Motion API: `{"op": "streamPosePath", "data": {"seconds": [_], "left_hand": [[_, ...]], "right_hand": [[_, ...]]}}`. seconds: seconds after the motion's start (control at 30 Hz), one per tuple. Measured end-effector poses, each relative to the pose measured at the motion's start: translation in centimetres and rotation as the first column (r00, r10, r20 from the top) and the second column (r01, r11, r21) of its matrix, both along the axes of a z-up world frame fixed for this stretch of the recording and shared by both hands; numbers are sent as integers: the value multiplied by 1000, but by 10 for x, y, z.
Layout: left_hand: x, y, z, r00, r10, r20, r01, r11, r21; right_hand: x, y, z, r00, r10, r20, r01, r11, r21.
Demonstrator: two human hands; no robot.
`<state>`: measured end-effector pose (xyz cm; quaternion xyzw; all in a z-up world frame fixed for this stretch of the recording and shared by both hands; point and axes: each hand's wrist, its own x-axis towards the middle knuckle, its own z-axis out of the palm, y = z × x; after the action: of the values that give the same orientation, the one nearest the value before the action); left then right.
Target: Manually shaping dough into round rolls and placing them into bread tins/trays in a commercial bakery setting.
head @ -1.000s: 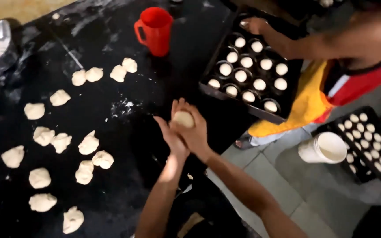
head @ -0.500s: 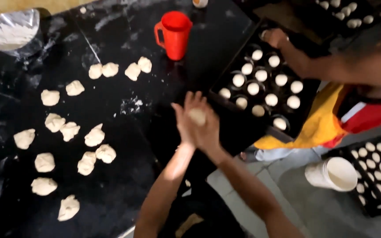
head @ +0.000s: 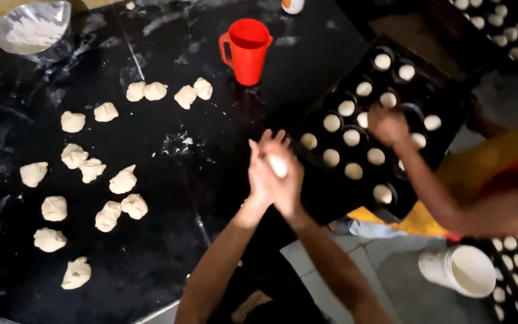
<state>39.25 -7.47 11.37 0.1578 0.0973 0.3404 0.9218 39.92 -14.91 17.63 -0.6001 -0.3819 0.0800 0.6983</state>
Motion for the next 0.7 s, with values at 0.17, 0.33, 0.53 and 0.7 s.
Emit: {"op": "streamPosePath", "data": {"seconds": [0.17, 0.33, 0.53, 0.7], "left_hand": [[-12, -14, -11, 988, 56, -145, -53, 998, 22], [-27, -9, 17, 990, 89, -113, -84, 995, 48], [-74, 4, 27, 948, 111, -299, -25, 960, 279], [-175, 57, 1, 600, 661, -451, 97, 500, 861]], "right_hand": [[27, -2, -47, 993, 29, -111, -41, 994, -105], [0, -3, -3, 982, 156, -102, -158, 987, -9], [1, 7, -49, 970, 93, -225, -84, 995, 45], [13, 13, -130, 883, -52, 467, 176, 958, -225]]}}
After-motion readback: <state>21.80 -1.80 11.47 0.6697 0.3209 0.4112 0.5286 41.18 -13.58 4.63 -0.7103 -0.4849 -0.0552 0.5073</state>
